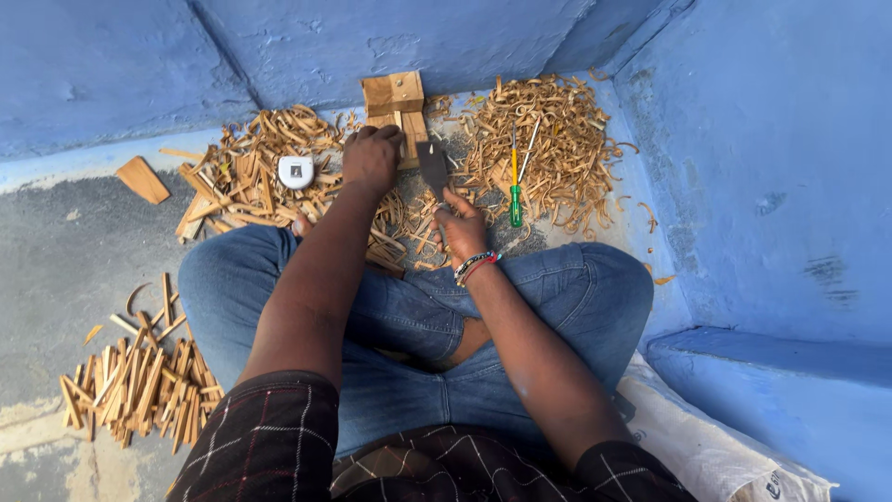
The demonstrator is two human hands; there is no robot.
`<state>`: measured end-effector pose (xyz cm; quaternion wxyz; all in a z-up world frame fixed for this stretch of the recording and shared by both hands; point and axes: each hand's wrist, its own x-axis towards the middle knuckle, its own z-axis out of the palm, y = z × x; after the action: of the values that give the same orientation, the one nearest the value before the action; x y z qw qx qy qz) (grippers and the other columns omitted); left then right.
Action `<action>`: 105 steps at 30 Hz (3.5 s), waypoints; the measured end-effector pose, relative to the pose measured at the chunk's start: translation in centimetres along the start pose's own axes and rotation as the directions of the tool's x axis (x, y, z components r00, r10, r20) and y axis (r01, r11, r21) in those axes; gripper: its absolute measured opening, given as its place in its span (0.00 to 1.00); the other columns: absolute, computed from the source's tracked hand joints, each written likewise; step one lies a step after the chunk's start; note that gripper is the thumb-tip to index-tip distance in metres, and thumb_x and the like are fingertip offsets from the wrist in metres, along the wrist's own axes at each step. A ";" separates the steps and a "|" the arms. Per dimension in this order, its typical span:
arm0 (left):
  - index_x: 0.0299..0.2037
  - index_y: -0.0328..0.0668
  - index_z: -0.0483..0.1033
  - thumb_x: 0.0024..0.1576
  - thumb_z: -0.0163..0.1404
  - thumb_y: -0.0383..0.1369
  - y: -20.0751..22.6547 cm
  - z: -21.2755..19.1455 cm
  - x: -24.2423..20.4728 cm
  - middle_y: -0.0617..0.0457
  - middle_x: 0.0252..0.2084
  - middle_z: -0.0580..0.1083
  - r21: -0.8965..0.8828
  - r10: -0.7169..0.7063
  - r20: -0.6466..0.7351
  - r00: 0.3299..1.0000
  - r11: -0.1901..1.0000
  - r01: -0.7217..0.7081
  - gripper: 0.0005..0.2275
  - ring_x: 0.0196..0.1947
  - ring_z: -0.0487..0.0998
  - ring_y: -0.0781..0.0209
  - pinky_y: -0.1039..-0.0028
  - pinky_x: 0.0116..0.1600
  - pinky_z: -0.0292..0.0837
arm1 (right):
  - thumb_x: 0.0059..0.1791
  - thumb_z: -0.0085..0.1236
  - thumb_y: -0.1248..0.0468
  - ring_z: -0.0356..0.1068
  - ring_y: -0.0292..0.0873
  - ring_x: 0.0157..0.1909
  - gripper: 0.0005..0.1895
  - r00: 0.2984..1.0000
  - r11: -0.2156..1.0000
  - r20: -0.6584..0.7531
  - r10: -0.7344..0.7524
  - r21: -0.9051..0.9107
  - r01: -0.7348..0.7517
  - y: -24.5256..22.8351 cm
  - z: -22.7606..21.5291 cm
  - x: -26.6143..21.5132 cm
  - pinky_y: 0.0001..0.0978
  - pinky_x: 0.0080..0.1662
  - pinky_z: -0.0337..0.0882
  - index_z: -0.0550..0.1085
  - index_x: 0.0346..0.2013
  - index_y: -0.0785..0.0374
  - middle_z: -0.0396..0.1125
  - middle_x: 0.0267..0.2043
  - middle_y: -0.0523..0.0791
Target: The person scrapes wood blocks with a blade while sitting on the floor, handling a tape measure and piles of wood shavings.
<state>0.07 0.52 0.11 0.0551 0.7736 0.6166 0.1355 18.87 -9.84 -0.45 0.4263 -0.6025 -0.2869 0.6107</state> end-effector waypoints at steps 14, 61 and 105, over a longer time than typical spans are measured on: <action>0.66 0.58 0.69 0.53 0.54 0.31 1.3 -2.2 -0.8 0.63 0.68 0.65 0.063 -0.076 0.126 0.989 0.996 0.069 0.26 0.69 0.62 0.55 0.55 0.69 0.56 | 0.51 0.58 0.67 0.63 0.32 0.20 0.28 0.990 0.994 0.092 0.107 -0.017 -0.106 0.2 1.6 -3.0 0.25 0.21 0.62 0.68 0.68 0.53 0.69 0.27 0.43; 0.66 0.22 0.64 0.60 0.44 0.31 1.1 5.6 1.1 0.32 0.69 0.61 0.082 0.121 -0.125 0.985 0.990 -0.111 0.24 0.71 0.61 0.36 0.56 0.68 0.63 | 0.51 0.59 0.66 0.61 0.33 0.18 0.25 0.998 1.000 0.054 -0.011 0.019 0.010 1.1 4.4 5.0 0.27 0.19 0.59 0.72 0.64 0.54 0.70 0.26 0.42; 0.48 0.42 0.81 0.52 0.51 0.26 1.5 2.7 0.5 0.48 0.54 0.72 -0.021 0.161 -0.113 0.980 0.986 -0.164 0.14 0.51 0.73 0.47 0.61 0.53 0.72 | 0.54 0.55 0.67 0.64 0.35 0.20 0.24 0.983 0.968 -0.103 -0.155 0.182 0.172 0.7 1.6 4.7 0.27 0.20 0.64 0.66 0.65 0.54 0.69 0.28 0.45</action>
<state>2.35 0.83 -2.04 0.0211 0.8118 0.5513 0.1915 17.59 -5.84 -3.14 0.5430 -0.5596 -0.2570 0.5709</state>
